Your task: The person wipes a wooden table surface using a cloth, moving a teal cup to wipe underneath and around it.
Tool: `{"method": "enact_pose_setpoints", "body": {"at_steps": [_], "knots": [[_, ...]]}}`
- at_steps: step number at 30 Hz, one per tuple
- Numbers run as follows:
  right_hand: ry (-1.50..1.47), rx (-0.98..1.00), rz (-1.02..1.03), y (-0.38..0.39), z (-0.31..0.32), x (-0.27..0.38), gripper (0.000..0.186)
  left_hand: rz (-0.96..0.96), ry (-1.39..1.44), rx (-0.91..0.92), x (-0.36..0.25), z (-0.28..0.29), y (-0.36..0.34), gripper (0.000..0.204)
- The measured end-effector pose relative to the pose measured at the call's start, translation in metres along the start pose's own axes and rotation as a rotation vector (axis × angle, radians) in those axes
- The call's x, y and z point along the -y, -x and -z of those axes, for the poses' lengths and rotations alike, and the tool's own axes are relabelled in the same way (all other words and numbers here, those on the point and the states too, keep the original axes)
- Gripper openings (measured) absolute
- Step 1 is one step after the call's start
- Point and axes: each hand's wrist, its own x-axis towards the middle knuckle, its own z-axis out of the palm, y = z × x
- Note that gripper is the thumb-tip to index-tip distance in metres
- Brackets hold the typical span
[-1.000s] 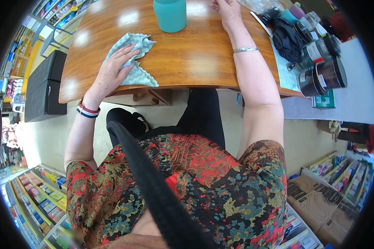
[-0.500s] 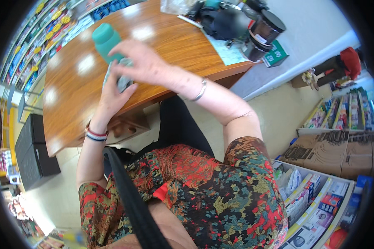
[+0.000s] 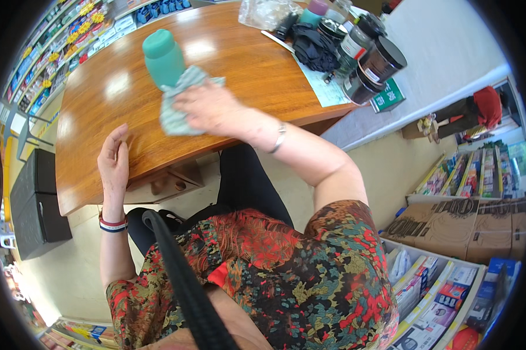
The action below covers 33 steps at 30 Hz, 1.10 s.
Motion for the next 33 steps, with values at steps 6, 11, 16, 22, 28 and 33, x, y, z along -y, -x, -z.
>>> {"method": "enact_pose_setpoints", "body": {"at_steps": [6,11,16,22,28,33], "knots": [[0.405,0.174,-0.381,0.068,0.040,-0.104,0.040,-0.073,-0.166,-0.139,0.002,0.016,0.013,0.024],[0.101,0.104,-0.307,0.049,0.029,-0.068,0.052,0.030,-0.051,-0.159,-0.007,0.016,0.014,0.020],[0.021,-0.058,-0.267,-0.007,-0.008,-0.107,0.051,0.006,-0.090,-0.119,-0.019,0.021,0.012,0.017],[0.123,0.020,-0.360,-0.072,-0.031,-0.200,0.051,-0.046,-0.170,-0.141,-0.027,0.018,0.012,0.015],[0.227,0.062,-0.627,-0.060,-0.052,-0.308,0.053,-0.019,-0.116,-0.114,-0.025,0.011,0.010,0.017],[0.045,-0.114,-0.726,-0.043,-0.031,-0.273,0.053,0.006,-0.151,-0.111,-0.031,0.015,0.017,0.017]]}}
